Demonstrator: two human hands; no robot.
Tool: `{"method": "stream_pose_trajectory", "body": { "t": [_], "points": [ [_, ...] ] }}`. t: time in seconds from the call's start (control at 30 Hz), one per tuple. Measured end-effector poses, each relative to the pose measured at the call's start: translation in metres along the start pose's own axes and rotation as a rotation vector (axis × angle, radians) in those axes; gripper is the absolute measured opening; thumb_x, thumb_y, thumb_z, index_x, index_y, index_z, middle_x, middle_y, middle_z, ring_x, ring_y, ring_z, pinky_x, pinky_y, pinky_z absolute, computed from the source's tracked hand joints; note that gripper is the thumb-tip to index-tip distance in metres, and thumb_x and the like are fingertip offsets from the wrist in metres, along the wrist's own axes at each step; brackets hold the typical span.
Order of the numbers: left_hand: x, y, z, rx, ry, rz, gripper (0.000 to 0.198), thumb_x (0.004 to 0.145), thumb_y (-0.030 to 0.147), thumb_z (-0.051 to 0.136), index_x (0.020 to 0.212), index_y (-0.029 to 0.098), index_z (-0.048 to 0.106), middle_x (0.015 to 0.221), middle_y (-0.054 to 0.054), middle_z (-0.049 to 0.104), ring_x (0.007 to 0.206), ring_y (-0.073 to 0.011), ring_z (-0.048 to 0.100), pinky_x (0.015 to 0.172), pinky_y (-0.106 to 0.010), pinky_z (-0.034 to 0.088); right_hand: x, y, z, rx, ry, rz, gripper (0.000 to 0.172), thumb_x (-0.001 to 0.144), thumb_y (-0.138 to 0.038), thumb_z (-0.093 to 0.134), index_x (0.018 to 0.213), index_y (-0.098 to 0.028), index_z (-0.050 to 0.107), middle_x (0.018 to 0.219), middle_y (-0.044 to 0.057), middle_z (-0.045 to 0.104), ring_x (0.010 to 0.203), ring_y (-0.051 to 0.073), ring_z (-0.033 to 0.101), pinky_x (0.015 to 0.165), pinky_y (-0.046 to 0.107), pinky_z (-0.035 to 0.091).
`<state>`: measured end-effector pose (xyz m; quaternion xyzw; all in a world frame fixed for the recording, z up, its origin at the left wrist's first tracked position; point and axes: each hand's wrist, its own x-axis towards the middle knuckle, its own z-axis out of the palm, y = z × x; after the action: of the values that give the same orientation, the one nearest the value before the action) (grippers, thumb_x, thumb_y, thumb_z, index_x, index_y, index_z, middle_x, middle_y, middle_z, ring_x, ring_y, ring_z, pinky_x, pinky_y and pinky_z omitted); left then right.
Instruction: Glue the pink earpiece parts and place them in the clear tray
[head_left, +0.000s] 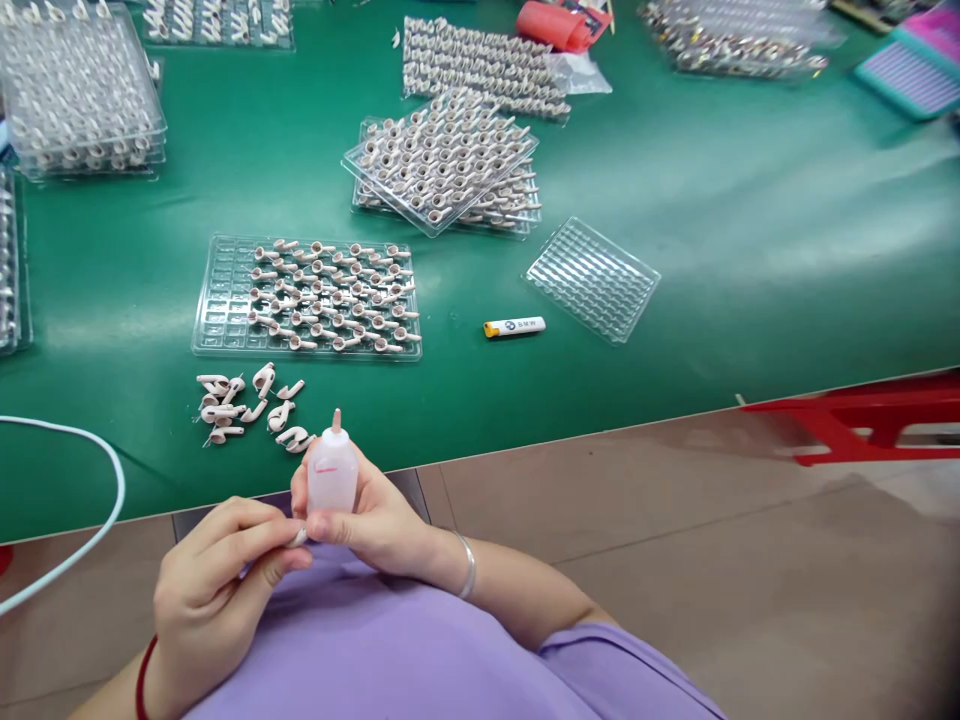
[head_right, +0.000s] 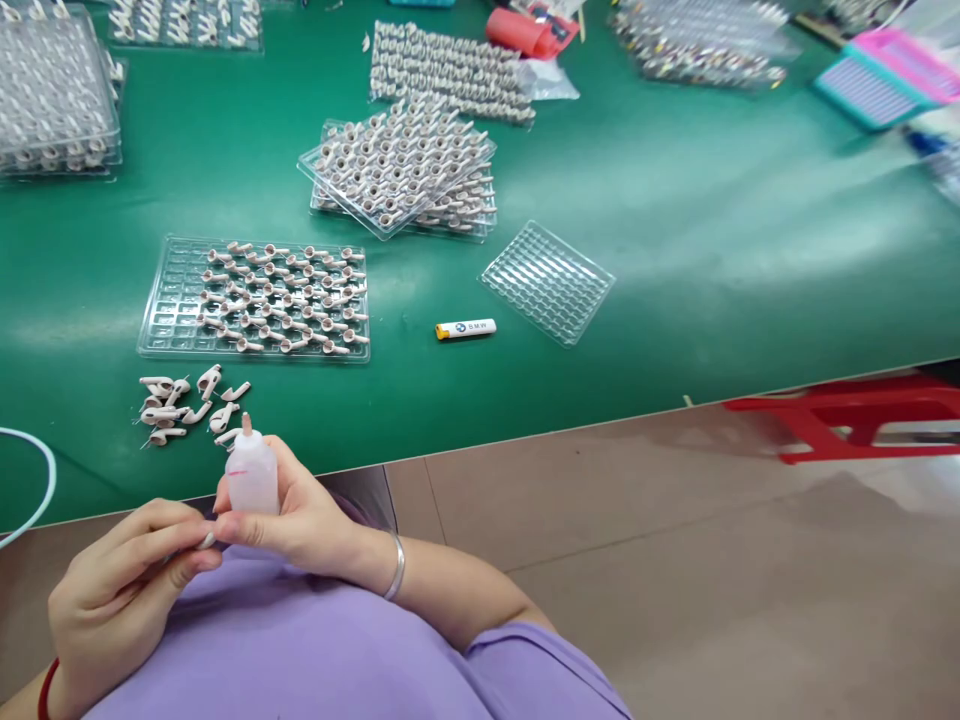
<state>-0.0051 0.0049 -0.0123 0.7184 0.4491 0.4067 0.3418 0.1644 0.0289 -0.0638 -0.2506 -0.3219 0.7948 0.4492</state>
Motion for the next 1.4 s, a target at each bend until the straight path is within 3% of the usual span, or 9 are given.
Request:
{"method": "stream_pose_trajectory", "body": {
  "t": [0.2, 0.5, 0.57, 0.67, 0.77, 0.83, 1.0, 1.23, 1.4],
  "points": [
    [-0.003, -0.004, 0.005, 0.023, 0.039, -0.017, 0.028, 0.080, 0.006, 0.070, 0.101, 0.024, 0.070, 0.085, 0.001, 0.069, 0.073, -0.0111, 0.065, 0.064, -0.021, 0.053, -0.003, -0.004, 0.002, -0.023, 0.058, -0.017, 0.047, 0.071, -0.036, 0.083, 0.095, -0.022, 0.045, 0.084, -0.004, 0.060, 0.067, 0.007, 0.055, 0.061, 0.019, 0.047],
    [0.005, 0.002, -0.002, 0.279, 0.088, 0.156, 0.033, 0.071, 0.004, 0.077, 0.099, 0.023, 0.074, 0.077, -0.001, 0.070, 0.071, -0.0141, 0.063, 0.067, -0.025, 0.052, -0.005, -0.018, 0.001, -0.142, 0.074, -0.126, 0.047, 0.074, -0.031, 0.081, 0.100, -0.027, 0.042, 0.080, -0.005, 0.057, 0.063, 0.008, 0.053, 0.057, 0.022, 0.047],
    [0.004, 0.002, -0.002, 0.203, 0.087, 0.046, 0.028, 0.072, 0.007, 0.077, 0.093, 0.024, 0.076, 0.076, -0.001, 0.072, 0.070, -0.0139, 0.064, 0.067, -0.024, 0.052, -0.006, -0.019, 0.000, -0.173, 0.092, -0.150, 0.046, 0.074, -0.031, 0.080, 0.100, -0.027, 0.042, 0.081, -0.004, 0.057, 0.063, 0.008, 0.053, 0.057, 0.022, 0.047],
    [0.003, 0.000, 0.001, -0.159, 0.070, -0.421, 0.008, 0.075, 0.025, 0.078, 0.084, 0.025, 0.078, 0.077, -0.003, 0.075, 0.068, -0.0151, 0.068, 0.065, -0.023, 0.055, -0.007, -0.023, 0.000, -0.227, 0.110, -0.178, 0.046, 0.075, -0.030, 0.079, 0.101, -0.027, 0.041, 0.083, -0.004, 0.057, 0.068, 0.009, 0.054, 0.059, 0.022, 0.048],
    [0.007, -0.001, 0.007, -0.603, 0.131, -0.902, 0.025, 0.065, 0.043, 0.084, 0.078, 0.022, 0.078, 0.073, -0.005, 0.077, 0.064, -0.0170, 0.069, 0.060, -0.024, 0.057, -0.007, -0.027, 0.000, -0.293, 0.125, -0.195, 0.043, 0.077, -0.029, 0.077, 0.102, -0.026, 0.041, 0.084, -0.004, 0.056, 0.071, 0.009, 0.055, 0.062, 0.022, 0.050],
    [0.011, 0.000, 0.010, -0.765, 0.194, -1.049, 0.034, 0.054, 0.044, 0.090, 0.075, 0.020, 0.078, 0.071, -0.006, 0.076, 0.062, -0.0165, 0.068, 0.057, -0.023, 0.057, -0.006, -0.027, 0.000, -0.314, 0.132, -0.208, 0.043, 0.078, -0.029, 0.076, 0.102, -0.026, 0.041, 0.085, -0.004, 0.056, 0.071, 0.009, 0.055, 0.062, 0.022, 0.050],
    [0.015, 0.002, 0.012, -0.851, 0.240, -1.136, 0.036, 0.048, 0.037, 0.094, 0.072, 0.016, 0.078, 0.068, -0.007, 0.075, 0.063, -0.0165, 0.068, 0.053, -0.021, 0.055, -0.005, -0.018, -0.001, -0.334, 0.149, -0.211, 0.047, 0.075, -0.024, 0.077, 0.105, -0.027, 0.040, 0.085, -0.004, 0.054, 0.071, 0.008, 0.054, 0.062, 0.021, 0.049],
    [0.016, 0.003, 0.017, -0.853, 0.201, -1.159, 0.038, 0.048, 0.041, 0.093, 0.072, 0.015, 0.077, 0.063, -0.005, 0.072, 0.059, -0.0140, 0.065, 0.051, -0.019, 0.053, -0.007, -0.009, 0.000, -0.429, 0.150, -0.244, 0.048, 0.074, -0.022, 0.077, 0.106, -0.027, 0.042, 0.091, -0.002, 0.053, 0.072, 0.009, 0.056, 0.066, 0.023, 0.050],
    [0.013, 0.002, 0.009, -0.700, 0.105, -1.050, 0.036, 0.059, 0.050, 0.085, 0.075, 0.020, 0.077, 0.071, -0.005, 0.073, 0.064, -0.0168, 0.066, 0.054, -0.024, 0.054, -0.009, -0.015, -0.003, -0.504, 0.157, -0.272, 0.045, 0.077, -0.023, 0.074, 0.108, -0.027, 0.041, 0.091, -0.002, 0.054, 0.073, 0.010, 0.054, 0.065, 0.023, 0.049]
  ]
}}
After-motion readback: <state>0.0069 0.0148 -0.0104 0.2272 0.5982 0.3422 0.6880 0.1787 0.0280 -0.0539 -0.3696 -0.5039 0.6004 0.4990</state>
